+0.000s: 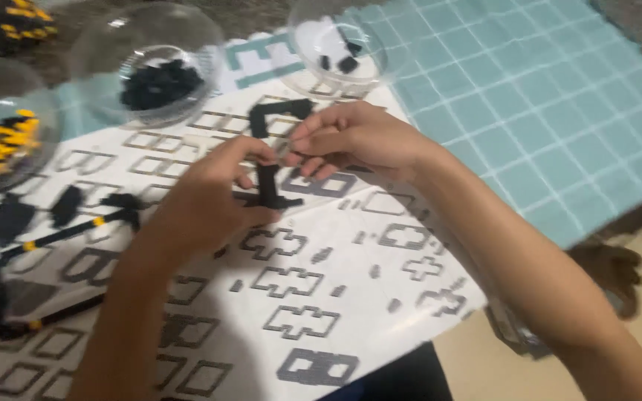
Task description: The person assembles a Lego model by connecting black and grey bricks to form a frame structure. They follow a printed instruction sheet laid out on a table, picking up pieces from bowls and snapping them together by hand.
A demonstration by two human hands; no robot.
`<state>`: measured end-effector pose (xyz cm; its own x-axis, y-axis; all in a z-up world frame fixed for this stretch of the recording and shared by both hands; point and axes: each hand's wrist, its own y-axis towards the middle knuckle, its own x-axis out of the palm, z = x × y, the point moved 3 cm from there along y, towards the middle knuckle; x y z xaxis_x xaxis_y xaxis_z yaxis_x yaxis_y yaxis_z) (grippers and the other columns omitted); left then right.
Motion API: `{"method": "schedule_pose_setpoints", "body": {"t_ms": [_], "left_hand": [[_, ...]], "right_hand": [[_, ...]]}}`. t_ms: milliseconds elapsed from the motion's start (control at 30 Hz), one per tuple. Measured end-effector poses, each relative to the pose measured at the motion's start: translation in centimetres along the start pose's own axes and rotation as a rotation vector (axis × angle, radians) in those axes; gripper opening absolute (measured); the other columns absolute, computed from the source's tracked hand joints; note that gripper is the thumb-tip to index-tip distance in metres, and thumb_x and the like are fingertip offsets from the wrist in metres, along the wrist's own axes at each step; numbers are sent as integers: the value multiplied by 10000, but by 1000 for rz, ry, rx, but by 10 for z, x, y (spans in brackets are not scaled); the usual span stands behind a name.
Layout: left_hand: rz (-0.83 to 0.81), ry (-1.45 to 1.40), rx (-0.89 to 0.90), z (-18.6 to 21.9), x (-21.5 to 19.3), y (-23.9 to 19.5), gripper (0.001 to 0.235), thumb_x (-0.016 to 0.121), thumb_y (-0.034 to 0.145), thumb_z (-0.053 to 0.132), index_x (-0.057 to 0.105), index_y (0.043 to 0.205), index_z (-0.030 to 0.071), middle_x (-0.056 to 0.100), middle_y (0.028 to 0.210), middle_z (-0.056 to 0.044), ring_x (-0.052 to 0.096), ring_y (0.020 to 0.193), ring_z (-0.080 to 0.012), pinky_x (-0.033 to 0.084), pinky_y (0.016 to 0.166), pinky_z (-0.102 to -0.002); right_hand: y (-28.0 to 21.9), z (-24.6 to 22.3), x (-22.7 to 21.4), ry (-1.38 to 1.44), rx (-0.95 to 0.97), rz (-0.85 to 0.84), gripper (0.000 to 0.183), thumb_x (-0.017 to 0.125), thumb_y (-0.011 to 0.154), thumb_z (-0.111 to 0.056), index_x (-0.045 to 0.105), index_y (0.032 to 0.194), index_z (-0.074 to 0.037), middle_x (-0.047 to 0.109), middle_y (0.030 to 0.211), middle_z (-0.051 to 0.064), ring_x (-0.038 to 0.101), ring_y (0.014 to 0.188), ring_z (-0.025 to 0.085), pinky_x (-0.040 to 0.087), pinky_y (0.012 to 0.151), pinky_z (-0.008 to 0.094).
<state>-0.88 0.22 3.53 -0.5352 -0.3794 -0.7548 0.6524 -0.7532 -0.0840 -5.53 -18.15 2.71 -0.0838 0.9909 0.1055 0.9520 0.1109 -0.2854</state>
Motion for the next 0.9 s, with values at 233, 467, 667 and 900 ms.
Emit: {"method": "schedule_pose_setpoints", "body": {"t_ms": [233,467,667,900], "left_hand": [[-70,-69,-175,5,-11,-4,551,756,718,100,539,1212,214,677,949,-75,657,872,-193,547,716,-333],[-81,-71,-206,-1,-8,-1,493,769,716,167,542,1150,226,641,930,-56,613,875,-180,476,740,-334],[-73,-86,-244,8,-13,-4,486,770,722,149,554,1149,235,603,909,-30,578,859,-153,467,731,-313],[-78,-83,-256,11,-11,-3,524,776,706,134,545,1170,212,640,1080,21,607,974,-123,486,762,-318]], "right_hand": [[3,3,-1,-52,50,86,83,605,890,-15,679,892,21,644,756,105,614,661,158,595,716,281],[-2,2,9,-76,43,87,109,643,854,8,707,941,27,699,814,106,618,651,136,534,617,206],[-2,0,20,-447,8,111,85,701,852,-112,761,850,-52,636,582,42,494,449,86,396,417,188],[-2,4,22,-677,-136,105,52,709,828,-186,752,846,-163,732,758,-62,587,646,24,455,634,186]]}}
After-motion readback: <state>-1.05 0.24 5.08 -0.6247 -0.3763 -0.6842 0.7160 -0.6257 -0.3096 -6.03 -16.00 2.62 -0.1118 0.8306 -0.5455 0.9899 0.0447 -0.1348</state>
